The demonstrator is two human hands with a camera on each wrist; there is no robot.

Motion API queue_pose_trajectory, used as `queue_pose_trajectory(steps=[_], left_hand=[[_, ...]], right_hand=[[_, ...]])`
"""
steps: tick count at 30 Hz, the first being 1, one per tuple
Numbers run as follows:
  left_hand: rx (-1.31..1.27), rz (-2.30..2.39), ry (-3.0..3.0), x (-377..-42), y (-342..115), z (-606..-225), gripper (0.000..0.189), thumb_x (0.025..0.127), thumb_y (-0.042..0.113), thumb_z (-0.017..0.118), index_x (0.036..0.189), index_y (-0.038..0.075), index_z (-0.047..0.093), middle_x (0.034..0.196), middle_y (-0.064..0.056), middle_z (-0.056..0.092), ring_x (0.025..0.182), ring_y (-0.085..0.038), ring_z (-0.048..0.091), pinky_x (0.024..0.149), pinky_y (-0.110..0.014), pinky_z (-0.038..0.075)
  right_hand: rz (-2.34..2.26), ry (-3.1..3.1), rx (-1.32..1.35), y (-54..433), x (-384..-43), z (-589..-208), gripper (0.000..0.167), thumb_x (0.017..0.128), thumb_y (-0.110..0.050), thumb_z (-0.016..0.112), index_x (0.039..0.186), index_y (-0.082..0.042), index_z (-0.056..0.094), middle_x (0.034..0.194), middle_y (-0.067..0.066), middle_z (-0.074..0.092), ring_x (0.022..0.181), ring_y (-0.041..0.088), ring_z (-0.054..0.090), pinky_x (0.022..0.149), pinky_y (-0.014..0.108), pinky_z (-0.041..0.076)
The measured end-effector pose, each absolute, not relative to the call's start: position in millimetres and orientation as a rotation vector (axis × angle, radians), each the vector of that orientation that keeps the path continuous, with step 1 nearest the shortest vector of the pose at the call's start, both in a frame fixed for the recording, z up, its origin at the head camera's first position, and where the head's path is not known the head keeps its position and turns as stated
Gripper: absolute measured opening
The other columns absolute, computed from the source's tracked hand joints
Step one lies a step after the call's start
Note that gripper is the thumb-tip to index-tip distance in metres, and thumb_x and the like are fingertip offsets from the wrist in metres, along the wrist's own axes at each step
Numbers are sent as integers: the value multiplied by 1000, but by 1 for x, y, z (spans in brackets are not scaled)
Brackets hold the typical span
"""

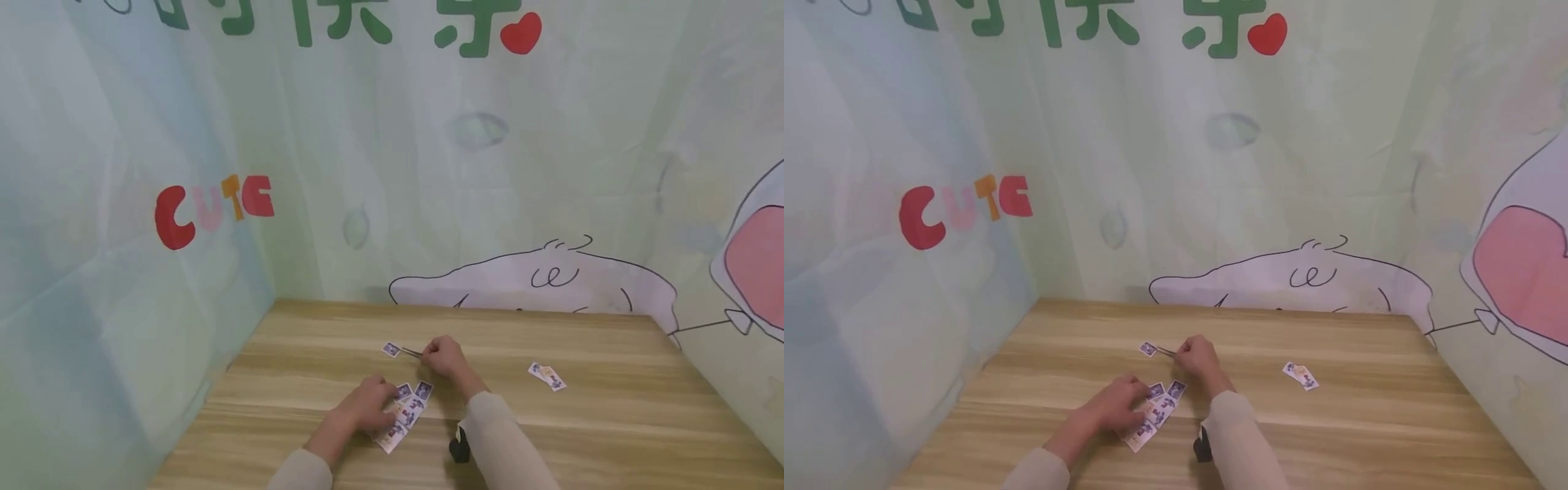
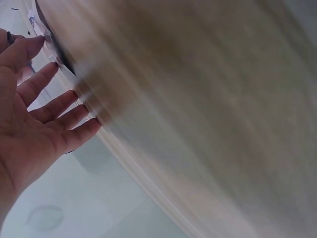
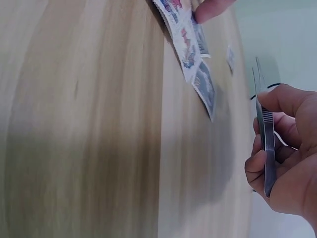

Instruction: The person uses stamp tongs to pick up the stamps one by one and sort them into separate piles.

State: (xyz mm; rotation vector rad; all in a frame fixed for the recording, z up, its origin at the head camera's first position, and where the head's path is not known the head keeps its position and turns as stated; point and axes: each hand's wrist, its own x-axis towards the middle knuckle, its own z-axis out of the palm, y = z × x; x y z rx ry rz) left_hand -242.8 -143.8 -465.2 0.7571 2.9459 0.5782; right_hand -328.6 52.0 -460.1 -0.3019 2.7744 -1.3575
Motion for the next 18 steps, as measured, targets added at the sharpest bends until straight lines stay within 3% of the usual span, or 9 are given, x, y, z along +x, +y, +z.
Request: queue_pose_trajectory(steps=[18], left_hand=[[729, 552, 2951, -243, -141, -466, 42, 72, 23, 68, 110, 6, 64, 100, -8, 53, 91, -25, 50, 79, -42, 46]], right_hand=[[-1344, 2787, -540, 75, -316, -471, 3, 71, -4, 67, 74, -4, 65, 65, -3, 57, 61, 13, 49, 59, 28, 43]])
